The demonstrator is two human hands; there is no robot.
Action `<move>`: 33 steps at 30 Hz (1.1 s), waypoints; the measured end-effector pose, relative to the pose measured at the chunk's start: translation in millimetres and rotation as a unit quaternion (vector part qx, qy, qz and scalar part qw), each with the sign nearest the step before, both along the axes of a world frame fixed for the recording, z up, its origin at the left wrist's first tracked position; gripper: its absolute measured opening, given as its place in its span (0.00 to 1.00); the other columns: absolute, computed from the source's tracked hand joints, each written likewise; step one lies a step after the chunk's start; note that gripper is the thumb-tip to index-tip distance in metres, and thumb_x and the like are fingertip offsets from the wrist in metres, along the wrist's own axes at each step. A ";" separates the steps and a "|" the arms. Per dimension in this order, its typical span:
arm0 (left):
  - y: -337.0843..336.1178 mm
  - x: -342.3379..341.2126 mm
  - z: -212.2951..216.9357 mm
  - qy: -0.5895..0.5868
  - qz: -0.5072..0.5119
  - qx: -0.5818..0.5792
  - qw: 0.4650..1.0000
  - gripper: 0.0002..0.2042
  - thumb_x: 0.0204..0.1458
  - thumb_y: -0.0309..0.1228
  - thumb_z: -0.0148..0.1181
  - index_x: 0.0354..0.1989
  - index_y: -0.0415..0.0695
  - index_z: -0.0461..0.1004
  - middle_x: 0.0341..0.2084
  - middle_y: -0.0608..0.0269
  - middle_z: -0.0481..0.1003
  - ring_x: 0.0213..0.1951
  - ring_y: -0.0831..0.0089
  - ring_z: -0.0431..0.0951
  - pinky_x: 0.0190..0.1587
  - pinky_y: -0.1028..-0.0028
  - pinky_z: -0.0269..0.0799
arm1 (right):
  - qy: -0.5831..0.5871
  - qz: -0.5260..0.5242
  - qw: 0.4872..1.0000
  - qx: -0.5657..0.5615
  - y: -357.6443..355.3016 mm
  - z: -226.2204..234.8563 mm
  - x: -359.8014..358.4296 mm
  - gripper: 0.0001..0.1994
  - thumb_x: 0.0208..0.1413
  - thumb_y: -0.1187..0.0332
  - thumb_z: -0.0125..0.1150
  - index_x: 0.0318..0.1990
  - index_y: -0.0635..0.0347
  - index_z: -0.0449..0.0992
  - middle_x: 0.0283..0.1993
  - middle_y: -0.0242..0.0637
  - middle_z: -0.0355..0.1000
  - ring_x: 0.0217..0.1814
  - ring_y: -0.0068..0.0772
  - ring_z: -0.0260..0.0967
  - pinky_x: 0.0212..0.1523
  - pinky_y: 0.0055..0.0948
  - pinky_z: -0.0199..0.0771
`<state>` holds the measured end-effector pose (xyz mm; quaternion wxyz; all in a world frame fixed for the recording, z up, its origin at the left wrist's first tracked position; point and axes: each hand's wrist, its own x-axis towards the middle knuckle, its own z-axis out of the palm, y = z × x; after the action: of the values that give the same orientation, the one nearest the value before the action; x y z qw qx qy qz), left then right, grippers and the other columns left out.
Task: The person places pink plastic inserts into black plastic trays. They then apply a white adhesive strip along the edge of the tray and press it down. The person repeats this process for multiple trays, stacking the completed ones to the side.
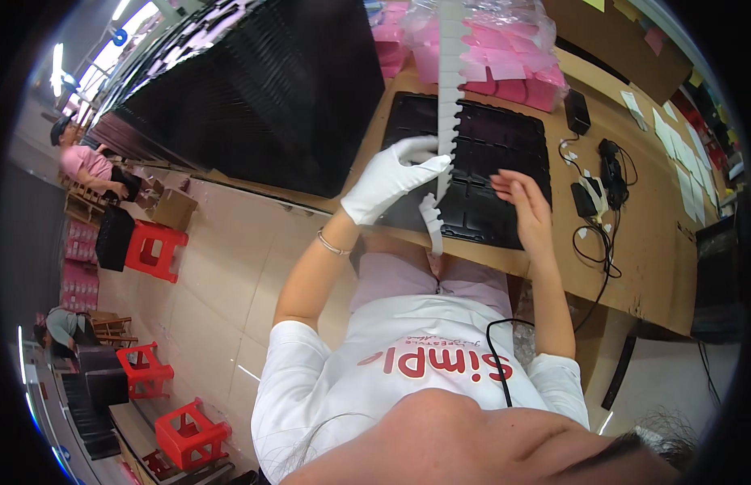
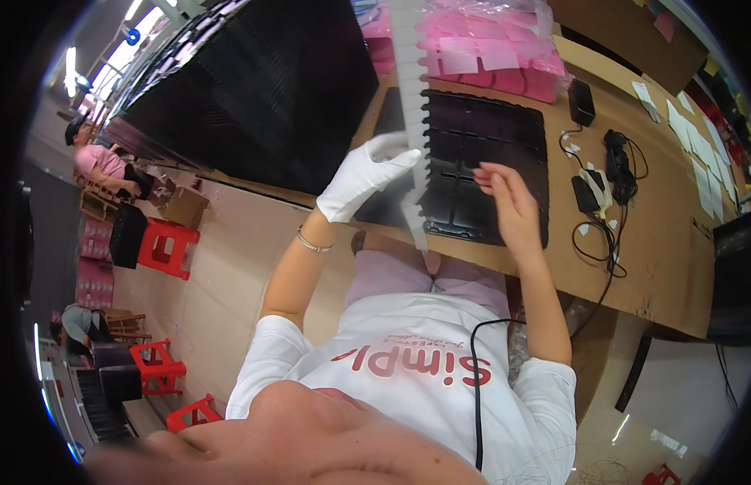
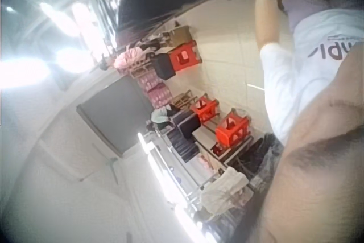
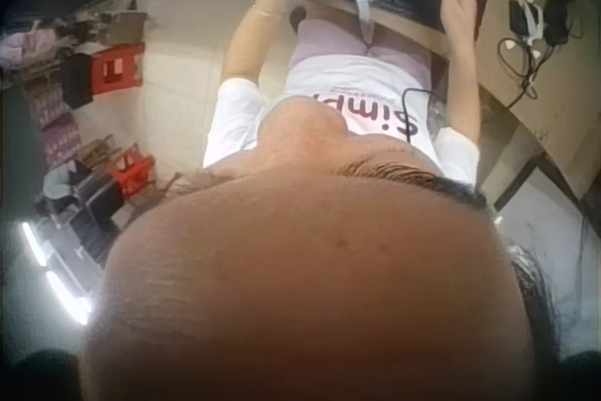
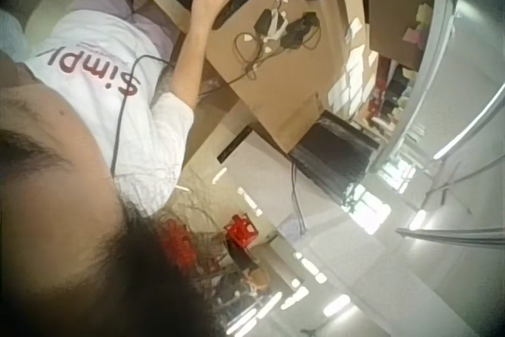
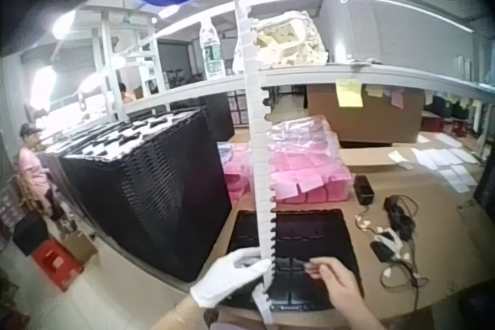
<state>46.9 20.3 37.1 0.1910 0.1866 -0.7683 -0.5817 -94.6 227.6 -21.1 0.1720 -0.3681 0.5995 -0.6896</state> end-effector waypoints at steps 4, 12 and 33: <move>11.4 2.1 -15.2 0.010 0.034 0.064 0.997 0.08 0.53 0.33 0.64 0.35 0.41 0.79 0.24 0.73 0.74 0.21 0.89 0.66 0.24 0.85 0.60 | -0.027 0.000 1.000 -0.001 -10.7 -15.7 23.9 0.14 0.67 0.69 0.45 0.55 0.66 0.67 0.51 0.42 0.72 0.53 0.30 0.70 0.55 0.26 0.68; 20.3 19.4 -32.9 0.159 0.022 0.253 0.954 0.06 0.59 0.31 0.57 0.40 0.42 0.75 0.23 0.67 0.75 0.17 0.88 0.64 0.20 0.88 0.54 | -0.056 0.085 0.991 0.089 -16.7 -46.4 85.7 0.42 0.45 0.69 0.72 0.65 0.61 0.50 0.63 0.46 0.61 0.65 0.35 0.59 0.63 0.34 0.60; 69.6 41.2 -9.5 0.063 0.004 0.067 0.996 0.19 0.50 0.20 0.62 0.53 0.36 0.71 0.41 0.64 0.76 0.32 0.87 0.70 0.34 0.85 0.65 | 0.114 -0.008 0.984 0.135 -24.6 -30.8 108.6 0.10 0.59 0.71 0.54 0.42 0.69 0.75 0.38 0.47 0.73 0.31 0.34 0.72 0.33 0.29 0.73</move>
<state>88.1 89.9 27.5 0.2279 0.1651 -0.7132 -0.6420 14.0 203.1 -51.9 0.1448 -0.4127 0.7059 -0.5572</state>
